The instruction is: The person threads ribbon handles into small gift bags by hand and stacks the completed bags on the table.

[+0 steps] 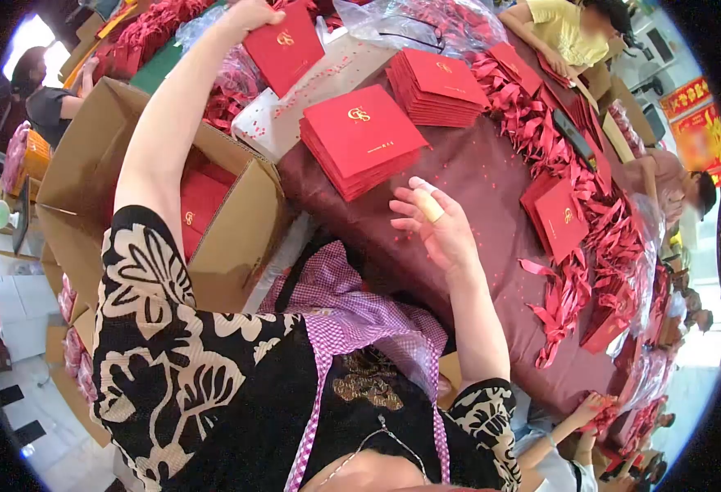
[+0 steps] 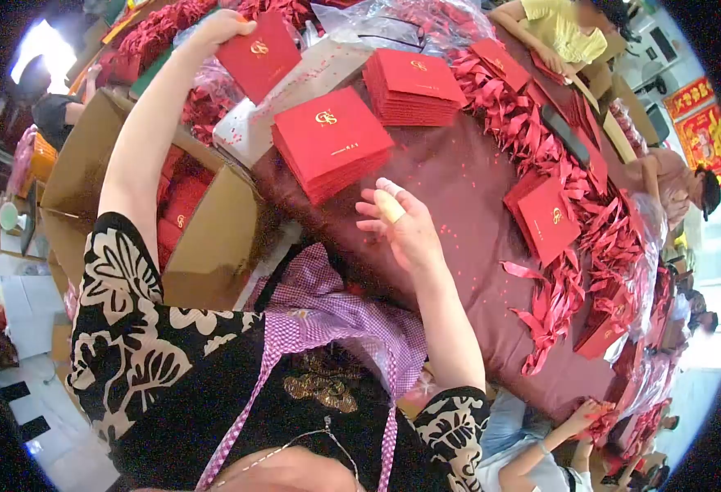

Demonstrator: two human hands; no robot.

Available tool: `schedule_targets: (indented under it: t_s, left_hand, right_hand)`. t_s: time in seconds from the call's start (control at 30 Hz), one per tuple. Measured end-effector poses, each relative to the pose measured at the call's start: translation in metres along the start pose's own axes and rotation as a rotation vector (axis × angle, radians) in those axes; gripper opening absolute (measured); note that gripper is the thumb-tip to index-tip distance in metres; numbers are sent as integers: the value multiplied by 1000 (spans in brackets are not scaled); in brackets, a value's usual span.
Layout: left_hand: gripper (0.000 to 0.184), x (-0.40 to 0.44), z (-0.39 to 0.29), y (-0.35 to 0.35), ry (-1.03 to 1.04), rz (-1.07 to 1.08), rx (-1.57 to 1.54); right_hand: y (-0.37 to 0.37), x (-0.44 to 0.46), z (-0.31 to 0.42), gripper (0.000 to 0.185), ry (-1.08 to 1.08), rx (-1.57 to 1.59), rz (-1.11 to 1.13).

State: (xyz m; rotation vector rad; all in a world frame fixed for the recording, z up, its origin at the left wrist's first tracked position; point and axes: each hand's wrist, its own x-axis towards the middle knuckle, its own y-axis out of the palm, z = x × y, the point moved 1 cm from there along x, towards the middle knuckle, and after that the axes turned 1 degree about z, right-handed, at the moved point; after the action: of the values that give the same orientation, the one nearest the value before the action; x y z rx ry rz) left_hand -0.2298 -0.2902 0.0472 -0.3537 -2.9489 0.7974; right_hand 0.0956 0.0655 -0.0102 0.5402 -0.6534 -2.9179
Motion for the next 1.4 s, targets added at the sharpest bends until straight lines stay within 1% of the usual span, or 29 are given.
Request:
schedule_targets:
  t_s: [0.07,0.13,0.17,0.23,0.27,0.3,0.33,0.37,0.4,0.43,0.5,0.53,0.6,0.63,0.67,0.73,0.77,0.8,0.87,0.97,1.03,1.07,1.1,1.13,1.17,1.23,1.3,1.33,1.4]
  left_hand:
    - [16,-20,-26,-6,17,-84,-165]
    - [13,-46,-62,-8,31,-165,-333]
    - [9,-47,-68,-9,17,-137,-466]
    - [26,-21,-39,-9,0,127,-555]
    - [26,-50,-70,13,13,288,-440]
    - [27,-57,-67,38,28,295,-494]
    - [27,-70,-74,63,-59,279,-497]
    - [22,-66,-57,84,-26,367,-505]
    - [26,-77,-59,102,-57,436,-379]
    - [27,-81,-52,123,-93,367,-293]
    - [29,-77,-30,139,99,297,19]
    - [29,-74,-22,145,102,303,20]
    - [34,-74,-27,152,281,108,376]
    - [41,-74,-27,155,198,125,375]
    - [41,-79,-32,155,202,128,379]
    - [46,-90,-41,157,96,288,310]
    - [46,-93,-44,159,46,267,357]
    - [46,-90,-39,160,53,270,365]
    - [47,-90,-36,163,58,317,112]
    - [48,-106,-51,168,35,267,86]
    - [49,-101,-41,176,37,323,69]
    - [51,-111,-58,176,66,307,305]
    - [51,-114,-53,183,94,299,186]
    - [51,-112,-43,190,122,295,67]
    - [54,-100,-30,194,140,229,248]
    - [56,-120,-45,198,316,72,279]
    - [57,-124,-54,198,357,45,272]
    - [57,-132,-65,196,395,19,262]
    - [55,-140,-77,198,395,-8,255]
  right_hand:
    - [-2,2,-1,41,-17,7,-16]
    - [-2,2,-1,41,-27,17,-13]
    - [-1,1,-1,41,-31,19,-1]
    - [-2,2,-2,42,-44,26,9]
    - [-1,2,-3,43,-50,27,22]
    - [3,2,-2,43,-55,35,23]
    - [7,1,0,48,-43,35,11]
    - [8,1,2,52,-31,36,-5]
    - [8,2,1,52,-36,43,-13]
    - [7,4,0,50,-33,52,-3]
    - [8,5,-2,48,-28,66,-4]
    - [10,4,-2,47,-16,74,-16]
    - [10,6,-1,45,-10,83,-26]
    - [11,7,-2,49,-11,94,-12]
    - [12,9,-2,52,-12,105,4]
    - [16,16,-2,53,-11,116,-6]
    - [19,19,-2,54,-7,122,-14]
    - [22,20,-1,54,-15,129,-16]
    - [28,21,0,56,-21,120,-34]
    - [30,30,-7,60,-27,98,-43]
    - [28,36,-11,62,-11,127,-77]
    - [24,38,-12,63,14,148,-108]
    - [23,38,-14,66,-14,128,-138]
    - [19,39,-17,64,-49,100,-121]
    - [17,41,-19,61,-48,54,-168]
    - [18,34,-16,59,-81,21,-179]
    - [19,31,-13,56,-152,-114,-203]
    - [16,27,-11,56,-165,-107,-219]
    - [16,21,-6,47,-185,-106,-266]
